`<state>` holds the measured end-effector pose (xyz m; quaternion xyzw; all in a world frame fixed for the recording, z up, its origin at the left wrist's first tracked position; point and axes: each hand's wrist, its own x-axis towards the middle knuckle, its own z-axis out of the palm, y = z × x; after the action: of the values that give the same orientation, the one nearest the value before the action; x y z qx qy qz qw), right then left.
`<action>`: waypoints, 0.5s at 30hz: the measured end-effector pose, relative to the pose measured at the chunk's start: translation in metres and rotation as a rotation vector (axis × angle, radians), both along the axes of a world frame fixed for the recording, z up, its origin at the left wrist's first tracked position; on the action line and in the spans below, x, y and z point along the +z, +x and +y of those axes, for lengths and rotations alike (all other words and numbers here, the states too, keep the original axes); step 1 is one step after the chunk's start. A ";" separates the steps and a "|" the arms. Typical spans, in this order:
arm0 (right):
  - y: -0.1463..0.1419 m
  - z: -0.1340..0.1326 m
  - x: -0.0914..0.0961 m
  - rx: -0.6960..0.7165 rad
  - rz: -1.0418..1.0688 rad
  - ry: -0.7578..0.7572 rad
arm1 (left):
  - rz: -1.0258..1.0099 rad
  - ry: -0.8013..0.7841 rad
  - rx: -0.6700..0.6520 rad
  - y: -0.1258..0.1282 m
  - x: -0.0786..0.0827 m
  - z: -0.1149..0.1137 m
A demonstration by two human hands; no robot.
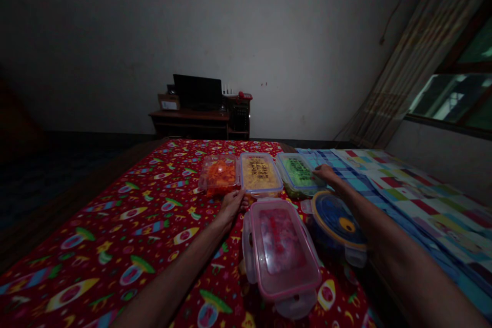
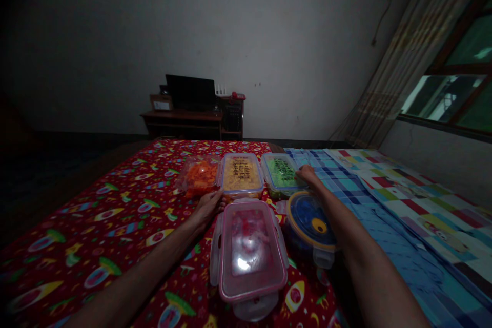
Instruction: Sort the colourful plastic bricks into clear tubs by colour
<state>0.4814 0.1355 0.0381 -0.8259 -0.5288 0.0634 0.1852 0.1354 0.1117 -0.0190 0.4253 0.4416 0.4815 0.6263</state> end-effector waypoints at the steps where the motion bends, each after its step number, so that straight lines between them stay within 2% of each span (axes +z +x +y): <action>1: -0.001 0.001 0.001 0.013 -0.022 -0.008 | 0.002 0.001 -0.005 0.000 0.000 0.000; 6: -0.019 0.014 0.011 0.154 -0.133 0.011 | 0.004 0.021 -0.014 -0.001 -0.001 0.000; 9: -0.046 0.027 0.015 0.368 -0.290 0.034 | -0.011 0.012 -0.014 0.000 -0.002 0.002; 12: -0.071 0.039 0.014 0.594 -0.437 -0.101 | -0.030 0.000 -0.024 0.000 -0.005 0.003; 15: -0.082 0.046 0.015 0.651 -0.425 -0.229 | -0.044 -0.002 -0.019 0.000 -0.006 0.003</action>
<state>0.3991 0.1810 0.0528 -0.6251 -0.7788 0.0050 -0.0512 0.1355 0.1146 -0.0247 0.4182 0.4240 0.4843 0.6409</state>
